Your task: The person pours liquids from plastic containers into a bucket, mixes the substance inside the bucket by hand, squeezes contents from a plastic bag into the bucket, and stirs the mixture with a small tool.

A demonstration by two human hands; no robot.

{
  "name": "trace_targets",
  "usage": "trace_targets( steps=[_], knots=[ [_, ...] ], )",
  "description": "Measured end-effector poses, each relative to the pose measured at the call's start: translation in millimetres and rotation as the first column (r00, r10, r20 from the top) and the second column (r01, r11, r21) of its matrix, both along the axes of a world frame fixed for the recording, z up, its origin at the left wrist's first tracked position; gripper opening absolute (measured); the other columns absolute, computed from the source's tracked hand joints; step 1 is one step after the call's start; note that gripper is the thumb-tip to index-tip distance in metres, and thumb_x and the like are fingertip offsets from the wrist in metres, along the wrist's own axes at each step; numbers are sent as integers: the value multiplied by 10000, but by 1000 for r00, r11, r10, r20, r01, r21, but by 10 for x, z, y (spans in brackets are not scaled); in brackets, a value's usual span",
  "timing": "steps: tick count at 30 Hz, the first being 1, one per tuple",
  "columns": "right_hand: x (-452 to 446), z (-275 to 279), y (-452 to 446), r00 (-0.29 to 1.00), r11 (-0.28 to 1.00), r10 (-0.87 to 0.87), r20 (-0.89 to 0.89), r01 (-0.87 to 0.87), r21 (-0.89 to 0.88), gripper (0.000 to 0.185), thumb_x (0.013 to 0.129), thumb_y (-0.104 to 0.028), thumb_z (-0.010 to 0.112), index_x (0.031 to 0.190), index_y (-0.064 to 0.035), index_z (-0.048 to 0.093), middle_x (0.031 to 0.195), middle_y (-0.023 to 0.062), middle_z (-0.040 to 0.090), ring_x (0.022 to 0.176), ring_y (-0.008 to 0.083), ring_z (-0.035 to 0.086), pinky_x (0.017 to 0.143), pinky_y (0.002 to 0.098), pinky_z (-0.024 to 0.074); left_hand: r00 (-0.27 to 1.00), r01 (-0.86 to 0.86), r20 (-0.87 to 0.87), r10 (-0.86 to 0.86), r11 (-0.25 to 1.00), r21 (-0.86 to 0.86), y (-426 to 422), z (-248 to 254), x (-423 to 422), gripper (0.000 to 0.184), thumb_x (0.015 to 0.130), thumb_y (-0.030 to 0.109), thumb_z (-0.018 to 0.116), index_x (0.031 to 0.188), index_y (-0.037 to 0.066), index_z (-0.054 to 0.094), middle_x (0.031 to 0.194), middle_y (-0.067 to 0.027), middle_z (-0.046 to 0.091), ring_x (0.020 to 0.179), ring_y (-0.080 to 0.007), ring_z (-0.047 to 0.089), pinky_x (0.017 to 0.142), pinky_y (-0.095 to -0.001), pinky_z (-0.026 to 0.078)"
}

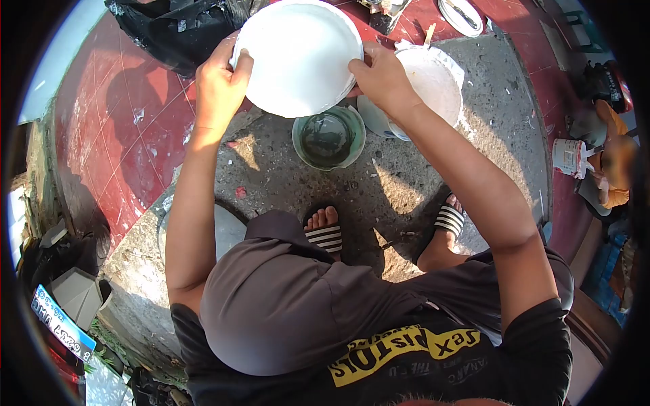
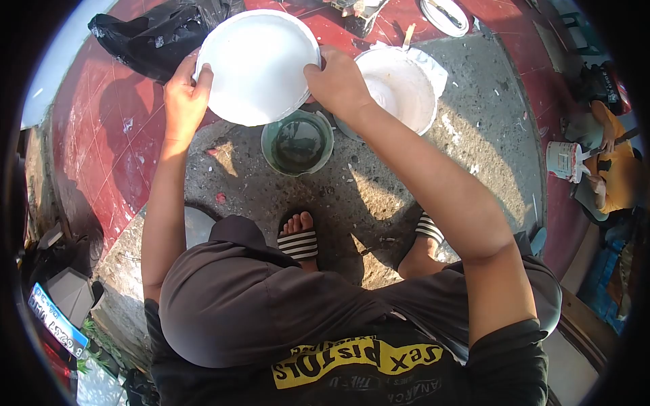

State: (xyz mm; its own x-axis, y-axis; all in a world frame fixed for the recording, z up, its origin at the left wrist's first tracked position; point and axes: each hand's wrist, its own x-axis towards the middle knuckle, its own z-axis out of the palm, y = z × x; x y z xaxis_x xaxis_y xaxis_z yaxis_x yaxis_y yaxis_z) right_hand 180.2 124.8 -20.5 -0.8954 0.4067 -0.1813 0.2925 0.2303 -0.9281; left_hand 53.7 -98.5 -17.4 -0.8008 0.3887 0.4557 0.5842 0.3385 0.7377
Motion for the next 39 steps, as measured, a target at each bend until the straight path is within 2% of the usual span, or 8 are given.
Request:
trace_targets(
  steps=[7,10,29,31,32,35,37,39],
  knots=[
    [58,-200,40,998,993,-16,-63,23,119,321,850,-155,559,1071,68,626,954,251,686,914,365,681,822,418,520,998,6,-69,-6,1000,-3,7,-4,45,330,891,101,604,1209,37,660,779,-65,696,523,-27,467,500,-236,420],
    [77,-245,40,997,994,-34,-65,41,104,319,853,-158,560,1071,65,627,968,259,684,920,370,674,838,419,514,998,5,-68,-6,1000,-18,15,20,76,331,886,91,608,1209,42,662,754,-51,685,510,-22,439,481,-231,398],
    [163,-313,-55,992,997,-78,-103,78,-6,265,854,-127,544,1041,51,605,839,194,691,735,271,691,695,382,536,992,44,-116,-43,999,1,1,8,89,317,888,64,606,1197,27,662,771,-41,690,507,-9,430,478,-220,392],
    [158,-316,-50,993,996,-82,-83,80,-25,263,854,-128,549,1042,47,606,832,189,690,723,266,689,686,378,536,999,40,-24,-41,996,-74,-14,80,123,304,887,82,579,1178,22,645,945,-162,721,647,-157,666,637,-296,537],
    [157,-319,-50,993,996,-83,-82,81,-24,263,854,-128,549,1042,47,606,832,189,690,723,266,689,686,378,536,999,40,-23,-42,997,-73,-10,70,115,304,887,82,579,1178,22,645,945,-162,721,647,-157,666,637,-296,537],
    [155,-321,-69,989,996,-88,-122,86,-16,261,857,-125,553,1046,46,607,821,184,688,701,257,687,673,371,538,996,48,-76,-51,998,-35,-1,29,86,306,886,75,580,1180,21,645,959,-157,722,638,-148,656,628,-292,533],
    [170,-307,-85,986,994,-100,-133,94,-47,249,863,-120,553,1043,43,609,822,179,689,692,246,687,661,365,536,992,42,-116,-41,999,4,14,13,83,310,886,55,602,1188,29,666,807,-44,695,524,-10,432,491,-218,397],
    [165,-316,-89,987,995,-97,-130,94,-30,253,867,-118,554,1055,42,608,830,179,690,696,242,688,663,362,537,992,47,-116,-47,999,-2,10,19,80,309,886,54,602,1188,30,666,805,-42,692,524,-11,426,489,-218,394]
  ],
)
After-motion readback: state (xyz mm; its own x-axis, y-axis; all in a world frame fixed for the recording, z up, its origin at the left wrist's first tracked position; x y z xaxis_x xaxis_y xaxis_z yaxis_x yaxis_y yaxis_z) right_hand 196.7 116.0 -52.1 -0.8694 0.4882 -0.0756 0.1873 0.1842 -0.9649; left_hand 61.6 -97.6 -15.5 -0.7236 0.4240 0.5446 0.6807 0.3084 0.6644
